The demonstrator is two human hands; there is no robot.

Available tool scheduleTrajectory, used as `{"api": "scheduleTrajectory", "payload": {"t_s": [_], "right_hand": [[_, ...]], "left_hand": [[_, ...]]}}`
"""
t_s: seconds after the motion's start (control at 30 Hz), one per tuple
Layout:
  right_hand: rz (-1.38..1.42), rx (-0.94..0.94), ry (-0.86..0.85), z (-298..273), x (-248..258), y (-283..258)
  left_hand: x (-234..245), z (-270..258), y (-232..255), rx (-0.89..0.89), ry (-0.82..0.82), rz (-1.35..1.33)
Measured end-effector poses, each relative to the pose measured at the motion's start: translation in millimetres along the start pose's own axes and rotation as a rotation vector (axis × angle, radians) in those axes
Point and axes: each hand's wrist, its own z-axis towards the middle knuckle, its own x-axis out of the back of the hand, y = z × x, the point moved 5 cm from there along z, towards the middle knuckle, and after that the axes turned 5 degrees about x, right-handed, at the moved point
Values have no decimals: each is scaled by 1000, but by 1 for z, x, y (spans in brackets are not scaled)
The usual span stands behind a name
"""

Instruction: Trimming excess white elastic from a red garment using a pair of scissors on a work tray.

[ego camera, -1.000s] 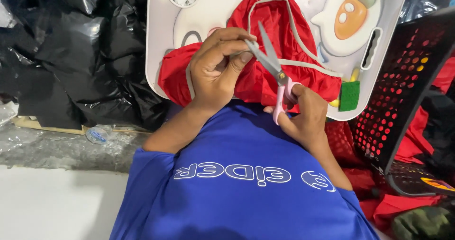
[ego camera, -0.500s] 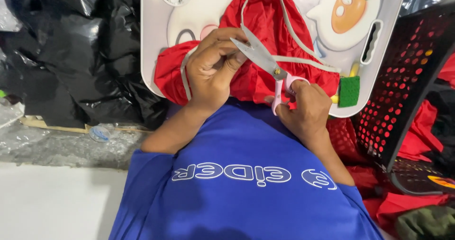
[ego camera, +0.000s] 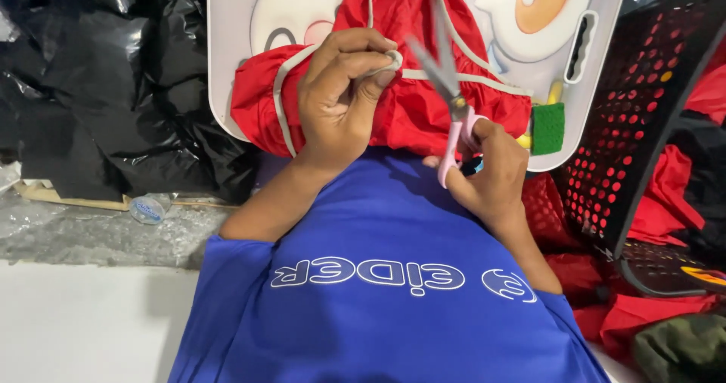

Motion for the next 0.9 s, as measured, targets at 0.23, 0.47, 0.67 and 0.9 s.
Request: {"api": "scheduleTrajectory", "payload": {"t_s": [0.23,0.47,0.67,0.9], "right_hand": [[-151,96,-3,2,-4,-6],[-150,109,13,0,-7,-4],[-173,102,26,-14,-14,11],[7,-4,28,-15,-6,10]], "left_hand": [[-7,1,12,-46,-26,46],[-6,-4,7,-46,-22,92],[-6,-5,6,-51,-16,107],[-5,-5,11,-82,-3,141]]}}
